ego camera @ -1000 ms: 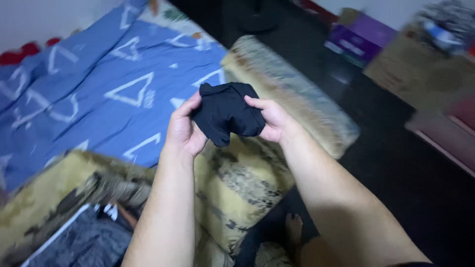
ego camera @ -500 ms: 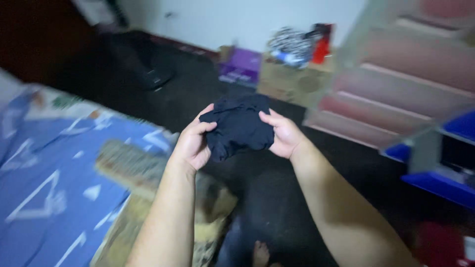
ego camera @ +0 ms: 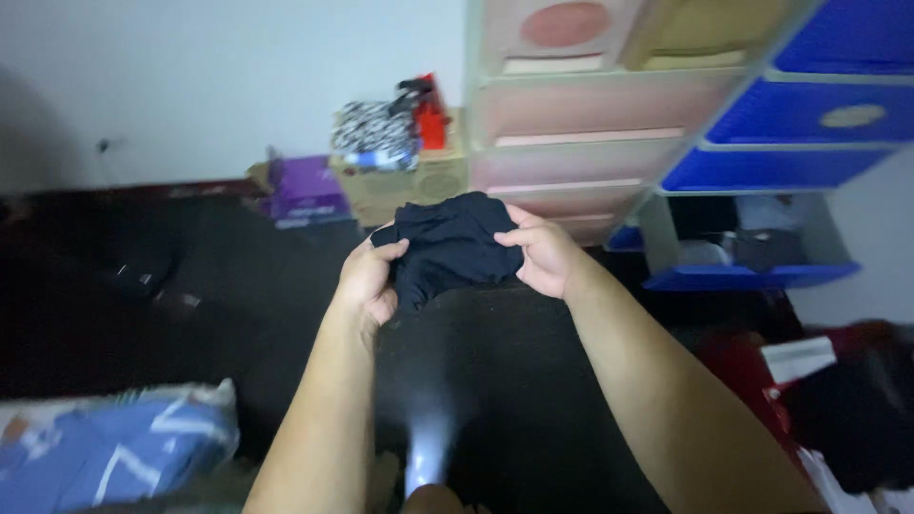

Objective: The user takes folded items of clothing from a pile and places them into organized drawers.

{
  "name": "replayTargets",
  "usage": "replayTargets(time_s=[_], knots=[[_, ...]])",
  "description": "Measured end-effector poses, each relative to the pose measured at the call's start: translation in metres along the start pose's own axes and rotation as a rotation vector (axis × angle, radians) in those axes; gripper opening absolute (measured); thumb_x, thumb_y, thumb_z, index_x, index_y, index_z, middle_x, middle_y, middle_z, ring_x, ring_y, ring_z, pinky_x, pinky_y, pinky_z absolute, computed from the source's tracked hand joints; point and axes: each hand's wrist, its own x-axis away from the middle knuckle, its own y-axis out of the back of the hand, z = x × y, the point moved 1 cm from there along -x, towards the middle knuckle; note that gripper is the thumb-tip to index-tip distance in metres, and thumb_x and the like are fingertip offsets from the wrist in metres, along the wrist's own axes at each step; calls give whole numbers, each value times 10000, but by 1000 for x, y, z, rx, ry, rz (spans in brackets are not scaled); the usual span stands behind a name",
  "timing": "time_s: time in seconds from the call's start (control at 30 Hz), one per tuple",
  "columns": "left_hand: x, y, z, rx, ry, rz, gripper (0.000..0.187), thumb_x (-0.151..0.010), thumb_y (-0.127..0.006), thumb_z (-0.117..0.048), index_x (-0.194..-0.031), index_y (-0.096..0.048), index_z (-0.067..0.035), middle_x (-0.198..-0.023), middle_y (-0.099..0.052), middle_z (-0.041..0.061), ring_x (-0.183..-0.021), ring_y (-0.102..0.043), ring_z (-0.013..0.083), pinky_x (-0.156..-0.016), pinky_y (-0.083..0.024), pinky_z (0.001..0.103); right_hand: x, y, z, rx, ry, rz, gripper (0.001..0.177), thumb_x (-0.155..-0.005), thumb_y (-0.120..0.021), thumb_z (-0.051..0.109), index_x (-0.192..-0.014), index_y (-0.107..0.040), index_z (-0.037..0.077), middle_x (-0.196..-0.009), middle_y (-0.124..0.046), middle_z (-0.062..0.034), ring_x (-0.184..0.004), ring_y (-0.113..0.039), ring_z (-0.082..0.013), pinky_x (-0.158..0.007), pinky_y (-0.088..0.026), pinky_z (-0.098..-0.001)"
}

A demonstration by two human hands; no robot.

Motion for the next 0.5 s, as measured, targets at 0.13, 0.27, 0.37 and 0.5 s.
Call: replayTargets(time_s=[0.13,0.27,0.37,0.5], knots=[[-43,-47,4,-58,37,97,374,-920,-519,43,-1251,-677,-32,-1162,-738,137,-1049,-710,276,-940,-600,428,-9,50,23,-79,99,16,677,-911,-472,-53,-1576,-382,34,-1545,-502,-165,-1359,-555,-275,-1133,-459,-419],[-85,-89,17,-95,112,126,314,-958,-515,19,-1248,-624,-30,-1165,-722,144,-1073,-704,303,-950,-591,470,6,52,64,-53,92,-264,708,-914,-431,-82,-1576,-310,137,-1598,-395,-149,-1382,-538,-285,-1132,-469,-426],[-125,-125,26,-113,135,225,323,-959,-512,16,-1262,-612,-35,-1174,-721,148,-1083,-705,305,-957,-592,480,3,72,94,17,98,-412,714,-905,-416,-82,-1565,-337,178,-1599,-377,-86,-1362,-533,-258,-1096,-491,-426],[-174,-163,56,-161,217,327,317,-959,-512,14,-1267,-583,-14,-1180,-706,175,-1065,-704,331,-936,-597,513,-9,152,95,-12,229,-257,673,-879,-420,-122,-1524,-471,59,-1516,-527,-219,-1315,-588,-304,-1089,-513,-414]])
